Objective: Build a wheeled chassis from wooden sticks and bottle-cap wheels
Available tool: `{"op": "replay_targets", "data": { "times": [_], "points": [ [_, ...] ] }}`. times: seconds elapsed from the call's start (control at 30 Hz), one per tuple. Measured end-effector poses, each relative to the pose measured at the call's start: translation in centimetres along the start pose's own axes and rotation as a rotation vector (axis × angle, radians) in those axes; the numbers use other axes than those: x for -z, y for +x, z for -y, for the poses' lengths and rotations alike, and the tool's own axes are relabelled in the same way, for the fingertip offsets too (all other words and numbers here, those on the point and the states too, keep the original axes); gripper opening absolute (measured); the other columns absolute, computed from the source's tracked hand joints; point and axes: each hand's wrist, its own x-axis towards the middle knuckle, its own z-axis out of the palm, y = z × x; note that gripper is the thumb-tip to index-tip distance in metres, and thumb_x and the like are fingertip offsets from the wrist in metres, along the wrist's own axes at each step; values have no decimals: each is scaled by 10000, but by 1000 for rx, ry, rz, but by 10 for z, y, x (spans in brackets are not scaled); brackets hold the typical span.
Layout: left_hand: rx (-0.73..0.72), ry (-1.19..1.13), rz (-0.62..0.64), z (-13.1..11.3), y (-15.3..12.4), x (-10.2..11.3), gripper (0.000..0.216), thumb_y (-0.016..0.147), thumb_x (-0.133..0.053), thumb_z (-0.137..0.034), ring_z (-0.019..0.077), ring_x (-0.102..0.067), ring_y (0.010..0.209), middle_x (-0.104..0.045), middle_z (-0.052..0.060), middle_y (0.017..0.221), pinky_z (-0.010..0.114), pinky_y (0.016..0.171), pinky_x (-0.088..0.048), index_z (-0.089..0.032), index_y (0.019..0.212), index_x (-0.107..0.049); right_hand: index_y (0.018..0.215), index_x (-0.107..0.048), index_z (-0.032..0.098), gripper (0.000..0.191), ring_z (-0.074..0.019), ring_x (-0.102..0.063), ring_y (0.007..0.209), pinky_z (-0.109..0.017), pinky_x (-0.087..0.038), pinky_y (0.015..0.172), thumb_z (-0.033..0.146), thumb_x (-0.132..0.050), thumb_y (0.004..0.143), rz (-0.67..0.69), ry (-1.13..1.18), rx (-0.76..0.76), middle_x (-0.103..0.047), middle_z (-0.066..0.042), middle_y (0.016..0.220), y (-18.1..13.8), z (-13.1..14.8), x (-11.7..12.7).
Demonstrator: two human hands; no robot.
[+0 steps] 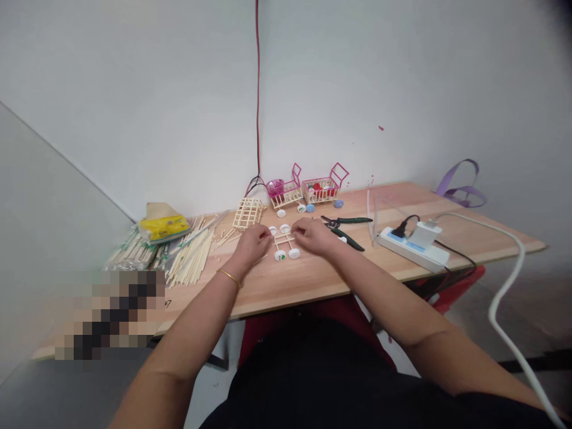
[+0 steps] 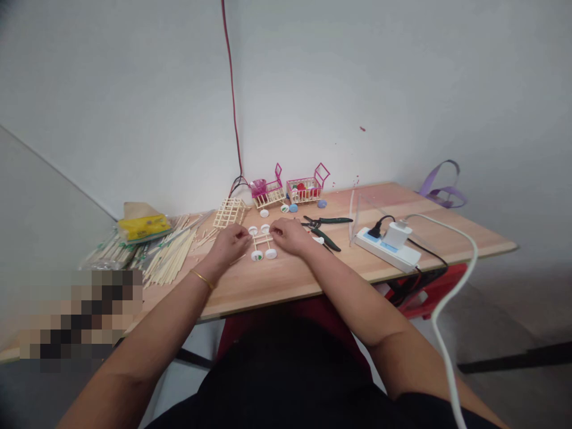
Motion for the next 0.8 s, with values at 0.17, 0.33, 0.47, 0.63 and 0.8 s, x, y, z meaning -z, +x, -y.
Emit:
{"op": "replay_targets", "data": {
  "times": [0.17, 0.33, 0.47, 0.63, 0.8],
  "points": [
    [29, -46, -33, -2, -1, 0, 76, 794, -563, -208, 162, -553, 771, -614, 35, 782, 290, 725, -444, -164, 750, -606, 841, -668, 174, 176, -165, -578, 773, -272, -397, 737, 122, -517, 768, -48, 9, 2, -675, -42, 821, 0, -5, -2],
    [60, -105, -42, 1, 0, 1, 98, 812, -559, -224, 165, -575, 802, -638, 43, 820, 292, 741, -457, -159, 806, -632, 837, -667, 170, 169, -161, -579, 765, -270, -404, 728, 130, -517, 769, -71, 32, 7, -675, -43, 820, 0, -6, -3],
    [61, -158, -28, 1, 0, 1, 142, 825, -565, -270, 163, -597, 831, -662, 42, 887, 287, 761, -473, -167, 880, -647, 850, -666, 162, 152, -147, -572, 722, -257, -414, 698, 183, -531, 783, -65, 70, 17, -660, -44, 801, 0, -3, 1],
    [68, -196, -10, 0, -1, 3, 183, 855, -515, -252, 171, -612, 867, -677, 48, 934, 302, 804, -480, -167, 938, -654, 789, -657, 160, 137, -111, -534, 609, -212, -389, 583, 204, -528, 790, 8, 130, 38, -628, -4, 674, -4, 2, 9],
    [78, -214, 14, 0, 0, 4, 229, 879, -469, -277, 188, -612, 921, -684, 50, 975, 324, 861, -470, -179, 949, -664, 769, -650, 162, 132, -96, -501, 552, -197, -343, 529, 259, -563, 788, 57, 141, 43, -592, 15, 608, -7, 3, 10]
  ]
}}
